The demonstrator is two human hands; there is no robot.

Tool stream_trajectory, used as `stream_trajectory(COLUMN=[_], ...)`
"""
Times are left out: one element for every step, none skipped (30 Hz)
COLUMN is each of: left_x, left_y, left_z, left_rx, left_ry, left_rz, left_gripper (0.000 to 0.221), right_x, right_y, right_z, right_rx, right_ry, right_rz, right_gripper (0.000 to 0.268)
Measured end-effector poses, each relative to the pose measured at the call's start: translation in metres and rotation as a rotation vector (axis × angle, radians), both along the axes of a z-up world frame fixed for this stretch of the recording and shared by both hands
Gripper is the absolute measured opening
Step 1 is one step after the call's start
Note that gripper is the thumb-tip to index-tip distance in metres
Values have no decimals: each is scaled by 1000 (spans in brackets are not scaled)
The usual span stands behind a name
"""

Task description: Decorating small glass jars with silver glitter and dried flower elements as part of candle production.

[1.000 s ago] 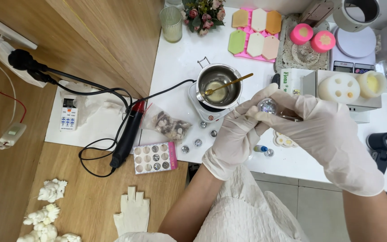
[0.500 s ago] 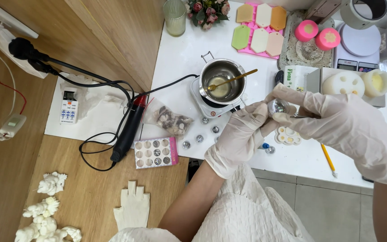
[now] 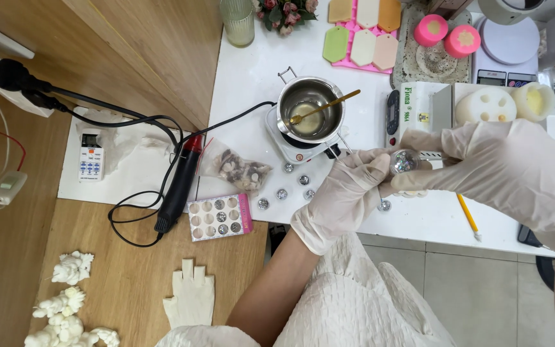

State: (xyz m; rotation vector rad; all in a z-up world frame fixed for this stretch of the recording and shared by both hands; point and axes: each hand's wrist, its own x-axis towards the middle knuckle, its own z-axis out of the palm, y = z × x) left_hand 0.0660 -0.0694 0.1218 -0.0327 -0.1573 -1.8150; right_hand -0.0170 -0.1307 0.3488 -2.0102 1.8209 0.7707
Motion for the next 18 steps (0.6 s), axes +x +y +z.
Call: stream_trajectory(left_x=[3, 5, 9, 7, 6, 5, -3, -11, -19, -14, -8, -1, -1, -2, -4, -5, -5, -5], left_y=[1, 2, 2, 2, 2, 2, 2, 3, 3, 4, 5, 6, 7, 7, 6, 7, 8, 9], left_z=[8, 15, 22, 21, 20, 19, -6, -32, -57, -36, -16, 4, 1, -1, -4, -4, -4, -4], left_rx=[1, -14, -30, -29, -57, -85, -84, -60, -35, -33, -16, 1, 3, -6, -17, -19, -12, -6], left_ry=[0, -28, -56, -56, -44, -33, -31, 71, 172, 174, 92, 9, 8, -22, -50, -48, -19, 10], left_rz=[-2, -25, -46, -47, -31, -15, -20, -19, -17, -20, -55, -89, -89, -70, -52, -54, -57, -59], left_gripper=[27, 27, 28, 28, 27, 26, 26, 17, 9, 9, 19, 31, 31, 28, 26, 26, 28, 31], right_x=[-8, -16, -24, -32, -39, -47, -36, -24, -12, -11, -10, -8, -27, -46, -66, -55, -44, -31], right_y=[0, 0, 0, 0, 1, 2, 7, 12, 17, 16, 14, 13, 12, 11, 11, 14, 17, 20], right_z=[-6, -11, -17, -24, -32, -39, -27, -16, -4, -4, -4, -4, -18, -32, -45, -37, -29, -21], right_rx=[1, -10, -22, -22, -22, -25, -25, -25, -25, -24, -35, -46, -45, -117, -196, -198, -181, -165], right_ry=[0, -79, -159, -159, -338, -520, -519, -432, -347, -346, -164, 16, 15, -240, -495, -494, -417, -339], right_rz=[-2, 21, 45, 45, 4, -41, -45, -83, -120, -124, -18, 87, 86, 155, 218, 216, 119, 22], right_gripper=[60, 69, 80, 80, 65, 53, 53, 52, 50, 50, 62, 73, 73, 65, 57, 57, 60, 63])
